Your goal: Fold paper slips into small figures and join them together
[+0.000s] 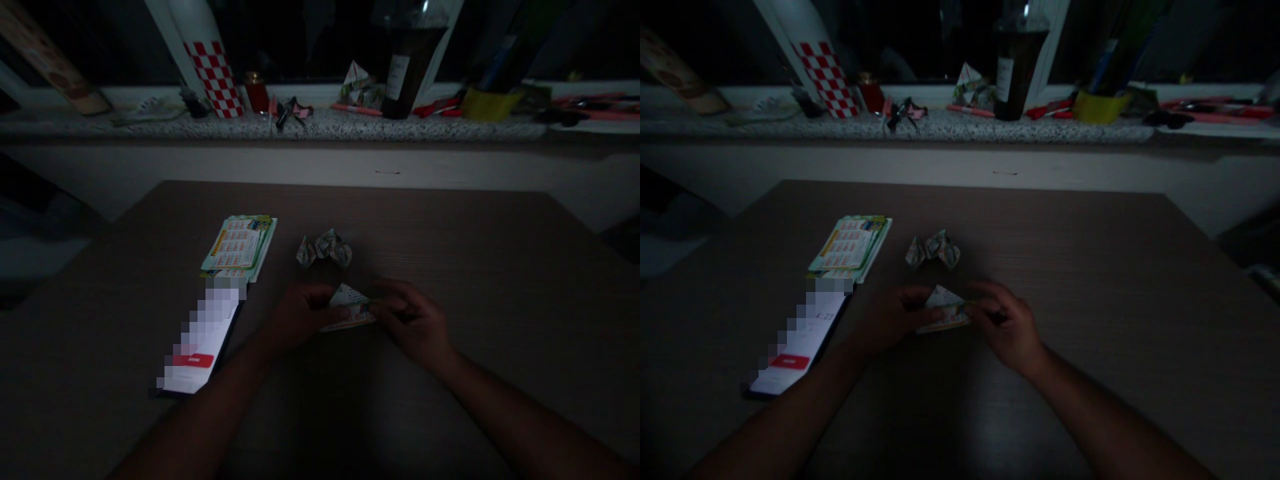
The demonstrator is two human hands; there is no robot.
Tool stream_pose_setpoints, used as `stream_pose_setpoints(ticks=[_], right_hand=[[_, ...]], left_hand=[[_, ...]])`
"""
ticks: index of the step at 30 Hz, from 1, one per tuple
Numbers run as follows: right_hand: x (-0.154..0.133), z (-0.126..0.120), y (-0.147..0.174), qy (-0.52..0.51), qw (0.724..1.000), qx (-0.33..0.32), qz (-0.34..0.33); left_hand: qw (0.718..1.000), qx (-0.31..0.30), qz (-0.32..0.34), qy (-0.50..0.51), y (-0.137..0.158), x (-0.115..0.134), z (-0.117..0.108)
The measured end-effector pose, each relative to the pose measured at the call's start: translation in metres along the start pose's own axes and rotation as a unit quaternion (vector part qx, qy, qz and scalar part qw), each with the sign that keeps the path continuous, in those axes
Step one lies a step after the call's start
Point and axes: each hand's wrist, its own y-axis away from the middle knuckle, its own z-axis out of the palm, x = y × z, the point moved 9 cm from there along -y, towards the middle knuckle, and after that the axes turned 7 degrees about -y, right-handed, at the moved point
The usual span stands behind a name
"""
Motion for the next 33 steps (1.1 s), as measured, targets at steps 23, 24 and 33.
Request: stream_pose_setpoints(ticks=[23,24,33], right_hand=[[-0.028,0.023,0.003,0.206,0.963,-0.129,-0.12],[-0.029,0.023,0.003,0.219,0.96,-0.129,-0.121],[-0.013,0.021,0.003,0.194,0.97,-0.132,-0.06]], left_hand=[[1.0,0.013,-0.009,-0.009,0.001,-0.005,0.014],[1.0,0.008,-0.016,0.004,0.002,-0.006,0.015],[0.996,-0.01,-0.047,0.076,0.003,-0.01,0.02]])
